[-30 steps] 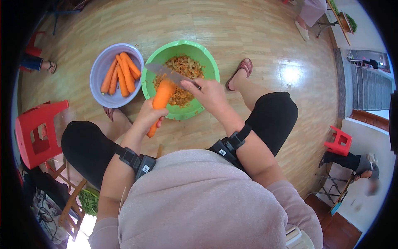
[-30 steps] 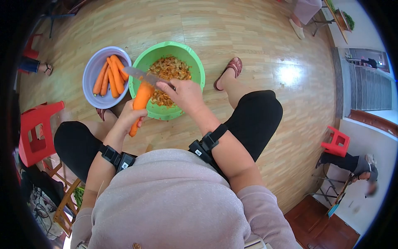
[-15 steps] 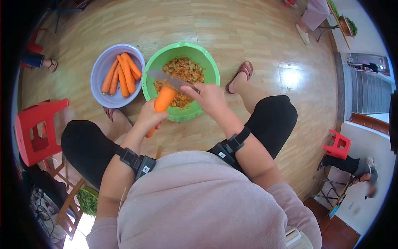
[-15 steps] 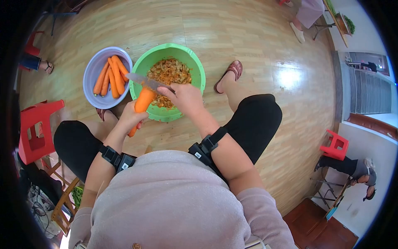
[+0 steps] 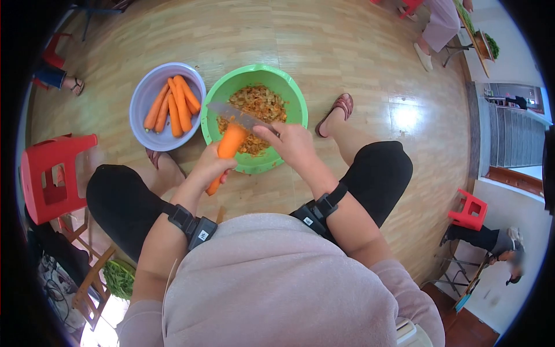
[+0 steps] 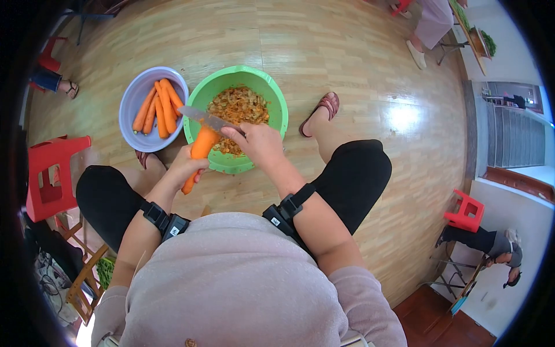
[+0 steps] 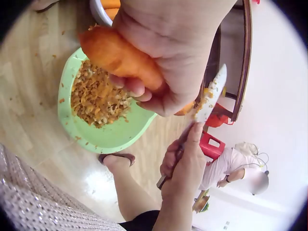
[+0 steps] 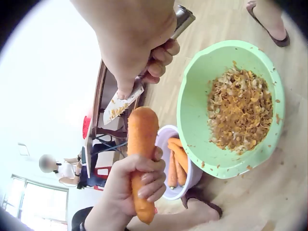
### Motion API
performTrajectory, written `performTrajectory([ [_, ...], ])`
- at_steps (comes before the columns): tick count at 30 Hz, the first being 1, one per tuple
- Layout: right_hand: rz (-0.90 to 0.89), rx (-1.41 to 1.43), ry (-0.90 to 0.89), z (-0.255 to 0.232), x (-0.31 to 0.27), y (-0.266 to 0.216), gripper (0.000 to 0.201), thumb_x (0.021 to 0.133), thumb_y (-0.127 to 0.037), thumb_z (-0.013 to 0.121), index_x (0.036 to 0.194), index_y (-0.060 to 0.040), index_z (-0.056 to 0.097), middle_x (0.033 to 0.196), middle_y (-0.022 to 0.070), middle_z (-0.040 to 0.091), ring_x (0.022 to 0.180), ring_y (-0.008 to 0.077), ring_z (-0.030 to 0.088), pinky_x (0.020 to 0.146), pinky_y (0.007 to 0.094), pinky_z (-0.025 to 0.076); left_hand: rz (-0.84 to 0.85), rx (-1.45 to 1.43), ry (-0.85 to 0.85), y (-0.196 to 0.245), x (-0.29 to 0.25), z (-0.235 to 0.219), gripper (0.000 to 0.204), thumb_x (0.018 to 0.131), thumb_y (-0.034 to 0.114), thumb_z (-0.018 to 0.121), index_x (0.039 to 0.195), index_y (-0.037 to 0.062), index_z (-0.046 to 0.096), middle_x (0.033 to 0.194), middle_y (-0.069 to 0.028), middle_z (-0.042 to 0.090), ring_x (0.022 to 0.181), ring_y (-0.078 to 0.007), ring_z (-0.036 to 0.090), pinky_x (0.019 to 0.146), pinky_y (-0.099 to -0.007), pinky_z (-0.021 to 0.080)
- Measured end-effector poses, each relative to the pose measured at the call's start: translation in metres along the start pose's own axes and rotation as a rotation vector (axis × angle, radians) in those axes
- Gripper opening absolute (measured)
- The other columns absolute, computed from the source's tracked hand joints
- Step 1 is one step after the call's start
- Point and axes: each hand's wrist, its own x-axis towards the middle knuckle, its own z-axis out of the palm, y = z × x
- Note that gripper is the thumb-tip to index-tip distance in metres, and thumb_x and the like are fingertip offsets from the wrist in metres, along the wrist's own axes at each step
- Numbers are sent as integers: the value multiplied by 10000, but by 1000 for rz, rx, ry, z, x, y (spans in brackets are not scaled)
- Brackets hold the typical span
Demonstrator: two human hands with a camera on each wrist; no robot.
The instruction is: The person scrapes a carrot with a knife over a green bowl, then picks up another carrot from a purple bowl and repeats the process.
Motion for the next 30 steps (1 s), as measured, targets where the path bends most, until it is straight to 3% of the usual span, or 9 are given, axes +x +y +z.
performTrajectory([
  [9, 60, -57, 25, 8, 7, 16, 552, 847, -592, 489, 762, -81, 679, 632, 153, 616, 644, 325, 625, 565, 420, 480, 26, 112, 11, 0, -3, 1, 362, 696, 46, 601, 1044, -2, 513, 616, -32, 513, 380, -101, 461, 347, -248, 389],
  [15, -14, -51, 11, 4, 2, -1, 545, 848, -591, 486, 767, -89, 682, 639, 146, 622, 640, 328, 626, 561, 422, 486, 79, 339, 168, 11, -5, 4, 339, 686, 93, 618, 999, -11, 537, 675, -85, 577, 406, -138, 525, 354, -266, 419],
  [17, -40, -85, 8, 11, 1, 4, 539, 849, -589, 486, 774, -94, 685, 645, 146, 625, 642, 328, 626, 563, 422, 488, 99, 501, 193, 12, -6, 3, 339, 673, 131, 644, 970, -5, 553, 739, -151, 626, 528, -243, 618, 456, -330, 486],
  [21, 70, -109, -8, 14, 8, 17, 529, 851, -584, 486, 759, -103, 687, 676, 147, 637, 662, 328, 630, 593, 426, 492, 263, 691, 255, -12, 5, -4, 323, 677, 137, 639, 966, 6, 578, 681, -165, 621, 527, -245, 625, 487, -346, 504],
  [25, 70, -102, 28, 7, 3, 10, 528, 858, -581, 477, 750, -108, 688, 687, 149, 637, 671, 333, 628, 598, 429, 488, 455, 741, 342, -36, 18, -9, 332, 717, 215, 662, 1007, 65, 606, 829, -175, 650, 751, -319, 652, 659, -399, 516],
  [26, 59, -77, 1, 0, 0, 2, 514, 864, -573, 473, 791, -116, 697, 686, 148, 634, 673, 333, 626, 585, 427, 480, 346, 737, 299, -49, 26, -9, 326, 742, 240, 668, 1021, 82, 612, 836, -155, 653, 797, -322, 648, 683, -390, 517],
  [28, -23, -40, 13, -4, -5, -11, 482, 863, -569, 480, 843, -141, 701, 690, 136, 636, 666, 326, 625, 575, 424, 474, 326, 635, 309, -79, 44, -8, 339, 697, 231, 667, 969, 39, 605, 857, -197, 643, 815, -331, 633, 684, -410, 497],
  [29, -52, -73, 8, 1, -4, -8, 451, 854, -560, 502, 873, -161, 712, 696, 135, 639, 663, 328, 624, 583, 425, 479, 378, 609, 315, -68, 38, -4, 347, 689, 208, 652, 986, 37, 599, 875, -202, 640, 831, -338, 628, 686, -420, 495],
  [30, -69, -131, -8, 10, -4, -2, 435, 843, -555, 522, 889, -170, 718, 693, 134, 638, 660, 336, 622, 589, 426, 482, 303, 681, 290, -58, 36, -3, 366, 678, 186, 645, 1008, 39, 583, 880, -204, 634, 834, -345, 623, 685, -432, 493],
])
